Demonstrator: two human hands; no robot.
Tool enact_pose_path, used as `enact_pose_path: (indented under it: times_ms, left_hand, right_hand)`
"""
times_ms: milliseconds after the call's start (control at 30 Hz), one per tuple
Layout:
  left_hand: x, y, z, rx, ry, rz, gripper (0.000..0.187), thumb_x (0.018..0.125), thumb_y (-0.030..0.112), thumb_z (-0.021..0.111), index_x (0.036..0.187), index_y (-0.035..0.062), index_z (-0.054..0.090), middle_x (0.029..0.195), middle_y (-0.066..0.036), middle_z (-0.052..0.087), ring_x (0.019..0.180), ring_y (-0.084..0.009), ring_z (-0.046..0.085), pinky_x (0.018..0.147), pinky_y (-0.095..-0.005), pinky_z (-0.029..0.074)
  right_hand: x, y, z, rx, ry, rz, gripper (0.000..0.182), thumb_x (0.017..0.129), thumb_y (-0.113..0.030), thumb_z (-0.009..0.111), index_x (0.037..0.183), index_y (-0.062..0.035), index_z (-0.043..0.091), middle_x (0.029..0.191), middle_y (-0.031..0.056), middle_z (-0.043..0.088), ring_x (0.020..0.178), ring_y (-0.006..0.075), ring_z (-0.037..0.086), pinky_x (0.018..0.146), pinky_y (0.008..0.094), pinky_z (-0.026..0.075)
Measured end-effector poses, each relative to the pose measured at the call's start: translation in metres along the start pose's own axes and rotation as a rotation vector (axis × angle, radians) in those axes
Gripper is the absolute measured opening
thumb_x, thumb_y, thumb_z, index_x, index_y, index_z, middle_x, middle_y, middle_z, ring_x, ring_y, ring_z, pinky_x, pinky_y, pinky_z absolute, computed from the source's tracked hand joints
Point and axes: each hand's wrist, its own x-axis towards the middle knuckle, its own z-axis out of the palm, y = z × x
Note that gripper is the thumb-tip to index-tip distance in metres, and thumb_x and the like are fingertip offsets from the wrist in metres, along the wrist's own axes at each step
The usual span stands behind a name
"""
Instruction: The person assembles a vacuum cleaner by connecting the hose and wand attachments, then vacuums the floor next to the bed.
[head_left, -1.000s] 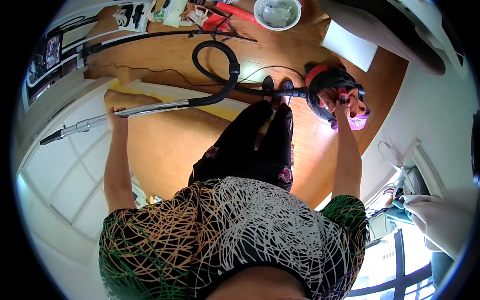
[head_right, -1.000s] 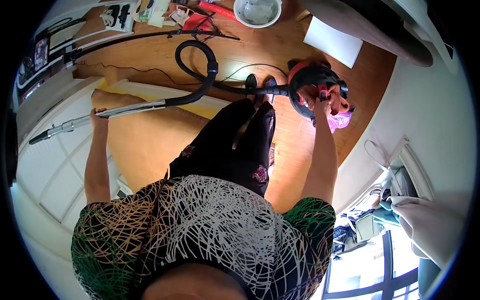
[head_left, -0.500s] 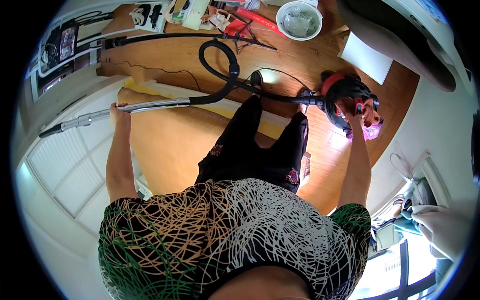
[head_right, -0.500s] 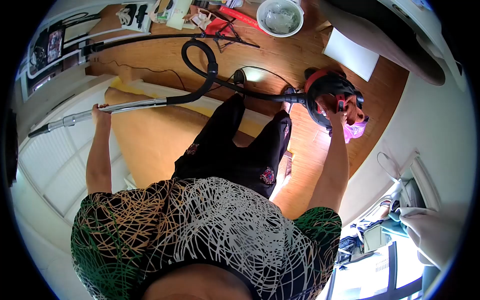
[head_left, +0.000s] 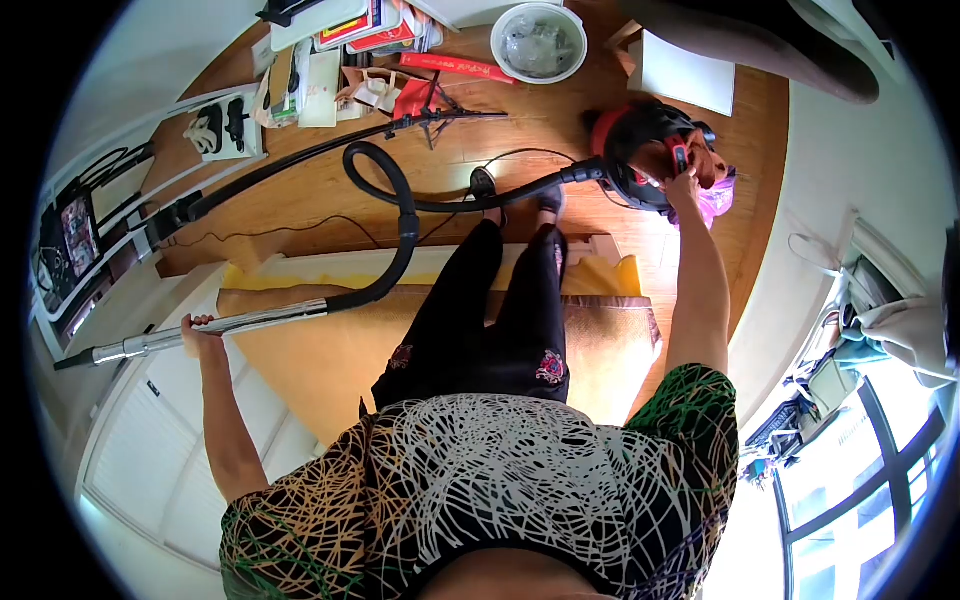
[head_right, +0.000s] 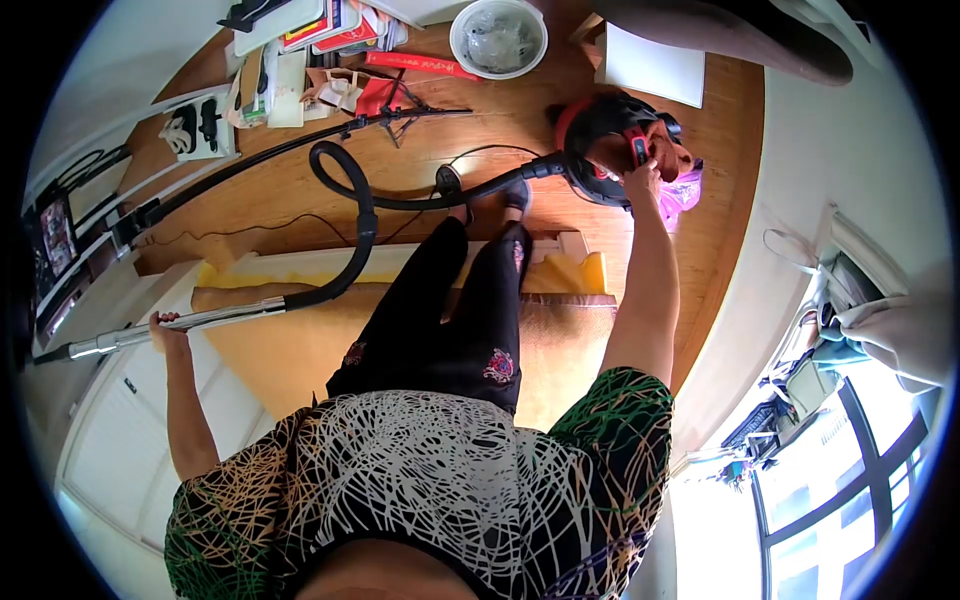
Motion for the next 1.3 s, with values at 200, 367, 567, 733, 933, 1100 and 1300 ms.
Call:
enact_pose_path:
  times_ms: [200,367,567,733,933,1100,1300]
  left_hand:
    - [0.032,0.009,-0.018,0.05,-0.066,0.073,0.022,0.076,0.01,0.049,0.059,0.0085,0.036,0.051,-0.003,0.037,0.047,-0.0162,0.04,0.053,-0.0312,0.041]
    - [0.009,0.0,-0.001,0.114,-0.178,0.131,0.019,0.075,0.007,0.05,0.059,0.0069,0.04,0.052,-0.004,0.04,0.047,-0.0163,0.042,0.052,-0.0314,0.04]
    - [0.003,-0.002,0.022,0.208,-0.215,0.189,0.021,0.073,0.005,0.052,0.056,0.0068,0.039,0.05,-0.005,0.039,0.044,-0.0172,0.043,0.049,-0.0303,0.041]
    - [0.017,-0.004,0.009,0.16,-0.205,0.189,0.019,0.072,0.002,0.051,0.056,0.0041,0.041,0.052,-0.006,0.041,0.048,-0.0186,0.045,0.053,-0.0314,0.043]
    - [-0.005,-0.019,0.042,0.138,-0.216,0.148,0.018,0.07,0.002,0.052,0.055,0.0033,0.042,0.054,-0.008,0.044,0.051,-0.0196,0.048,0.056,-0.033,0.044]
    - [0.003,-0.024,0.036,0.108,-0.338,0.142,0.014,0.07,0.002,0.052,0.059,0.0026,0.044,0.054,-0.008,0.043,0.05,-0.0191,0.046,0.054,-0.0331,0.044]
    - [-0.008,-0.009,0.043,0.147,-0.382,0.235,0.014,0.07,-0.002,0.053,0.06,0.0016,0.044,0.052,-0.008,0.043,0.048,-0.0195,0.045,0.052,-0.0339,0.044]
  right_hand:
    - [-0.043,-0.06,0.014,0.015,-0.049,0.07,0.053,0.075,-0.028,0.063,0.11,-0.0012,0.034,0.108,0.0197,0.051,0.105,0.0339,0.048,0.084,0.042,0.042]
    - [-0.033,-0.047,0.023,-0.004,-0.049,0.002,0.055,0.073,-0.025,0.065,0.11,-0.0016,0.031,0.107,0.0198,0.052,0.103,0.0356,0.048,0.084,0.0414,0.042]
    - [-0.053,-0.056,0.037,-0.032,-0.136,0.058,0.047,0.078,-0.019,0.057,0.113,-0.0041,0.03,0.115,0.0197,0.044,0.111,0.0335,0.04,0.086,0.0423,0.041]
    - [-0.062,-0.084,0.045,-0.061,-0.157,0.039,0.034,0.083,-0.013,0.044,0.114,-0.0066,0.032,0.119,0.017,0.043,0.113,0.032,0.04,0.088,0.0405,0.041]
    - [-0.047,-0.063,0.041,-0.054,-0.097,-0.03,0.044,0.077,-0.015,0.053,0.115,-0.0021,0.032,0.117,0.0223,0.041,0.113,0.0371,0.038,0.089,0.0422,0.039]
    - [-0.045,-0.032,0.047,-0.053,-0.111,-0.024,0.06,0.07,-0.023,0.062,0.115,0.0019,0.031,0.116,0.0259,0.041,0.112,0.0394,0.038,0.094,0.0429,0.034]
    - [-0.056,-0.054,0.059,-0.008,-0.136,-0.044,0.061,0.069,-0.023,0.062,0.115,0.0024,0.032,0.115,0.0271,0.042,0.11,0.0414,0.04,0.092,0.0421,0.036]
